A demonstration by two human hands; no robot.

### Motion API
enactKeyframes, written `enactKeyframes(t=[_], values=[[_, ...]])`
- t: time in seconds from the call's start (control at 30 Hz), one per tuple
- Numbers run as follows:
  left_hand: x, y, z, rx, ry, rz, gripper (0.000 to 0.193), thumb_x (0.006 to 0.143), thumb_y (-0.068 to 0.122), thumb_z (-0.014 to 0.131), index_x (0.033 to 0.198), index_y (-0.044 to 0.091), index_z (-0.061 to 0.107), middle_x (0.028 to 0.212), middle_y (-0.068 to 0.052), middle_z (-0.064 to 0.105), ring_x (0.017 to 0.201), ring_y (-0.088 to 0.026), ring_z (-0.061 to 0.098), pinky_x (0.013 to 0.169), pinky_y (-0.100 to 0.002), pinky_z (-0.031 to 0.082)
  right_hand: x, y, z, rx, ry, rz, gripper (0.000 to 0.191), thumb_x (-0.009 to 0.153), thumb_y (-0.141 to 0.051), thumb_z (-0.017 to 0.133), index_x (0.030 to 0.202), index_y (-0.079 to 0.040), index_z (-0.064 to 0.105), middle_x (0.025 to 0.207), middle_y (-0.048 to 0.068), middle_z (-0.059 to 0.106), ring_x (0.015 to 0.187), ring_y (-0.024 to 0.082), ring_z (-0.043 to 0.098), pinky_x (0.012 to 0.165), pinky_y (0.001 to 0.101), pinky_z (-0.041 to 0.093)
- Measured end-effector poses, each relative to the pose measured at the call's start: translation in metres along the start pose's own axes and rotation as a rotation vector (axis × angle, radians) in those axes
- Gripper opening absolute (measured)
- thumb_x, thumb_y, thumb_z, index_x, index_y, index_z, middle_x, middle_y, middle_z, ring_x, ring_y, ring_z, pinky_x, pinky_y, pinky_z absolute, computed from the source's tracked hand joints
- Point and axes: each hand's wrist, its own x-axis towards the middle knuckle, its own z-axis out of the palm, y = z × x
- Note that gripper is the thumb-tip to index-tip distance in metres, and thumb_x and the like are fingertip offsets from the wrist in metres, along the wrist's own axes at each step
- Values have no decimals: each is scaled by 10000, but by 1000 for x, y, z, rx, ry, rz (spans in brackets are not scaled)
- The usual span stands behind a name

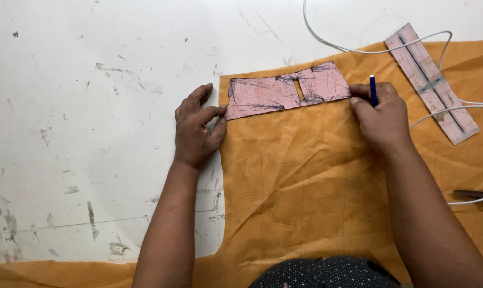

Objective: The person holds a pink paper pattern piece on a large sheet of orange pattern paper and traces around its edges with a pen, repositioning and flipping the pattern piece as they work. They briefly pick up and set down a pair of scissors and use a ruler strip as a guide while tracing.

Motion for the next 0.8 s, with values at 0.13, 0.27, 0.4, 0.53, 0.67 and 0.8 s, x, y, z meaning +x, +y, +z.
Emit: enactKeyframes(t=[0.13, 0.27, 0.4, 0.53, 0.67, 0.8], values=[[0, 1, 0, 9, -4, -2, 180, 834, 117, 760, 1011, 103, 791, 1452, -126, 587, 1295, -269, 569, 1149, -435, 357, -2, -18, -5, 104, -42, 262, 303, 966, -199, 705, 1227, -45, 712, 973, 69, 701, 829, 177, 632, 716, 319, 507], [0, 3, -1, 20, -18, -4, 222, 820, 124, 747, 1038, 116, 788, 1459, -119, 580, 1306, -268, 561, 1152, -431, 347, -13, -35, -8, 551, 14, 241, 271, 972, -62, 718, 1191, -58, 558, 933, 29, 676, 753, 112, 684, 538, 253, 468], [0, 3, -1, 11, -24, -15, 279, 808, 139, 734, 1085, 129, 770, 1458, -104, 575, 1314, -258, 562, 1164, -431, 339, -33, -48, -25, 738, 321, -167, 188, 1119, 82, 650, 1223, -34, 545, 1044, 74, 639, 802, 152, 681, 614, 234, 503], [-1, 4, -2, -11, -26, -34, 285, 818, 132, 722, 1101, 119, 747, 1451, -104, 569, 1320, -259, 559, 1170, -435, 333, -62, -72, -42, 346, 406, -579, 219, 1027, 83, 666, 1217, -16, 623, 1036, 91, 613, 764, 155, 586, 608, 287, 461], [-1, 4, -2, -25, -4, -41, 274, 822, 136, 725, 1095, 106, 735, 1447, -96, 573, 1314, -264, 568, 1165, -434, 348, -73, -108, -6, 35, 179, -1019, 183, 895, -26, 792, 1025, -30, 663, 992, 104, 603, 824, 221, 620, 653, 350, 496], [-1, 0, -1, -27, -6, -18, 274, 820, 128, 727, 1093, 103, 740, 1438, -98, 587, 1304, -273, 574, 1155, -436, 367, -75, -135, 68, -35, -117, -1053, 200, 833, -64, 756, 1024, -50, 698, 935, 81, 647, 791, 240, 673, 636, 351, 545]])
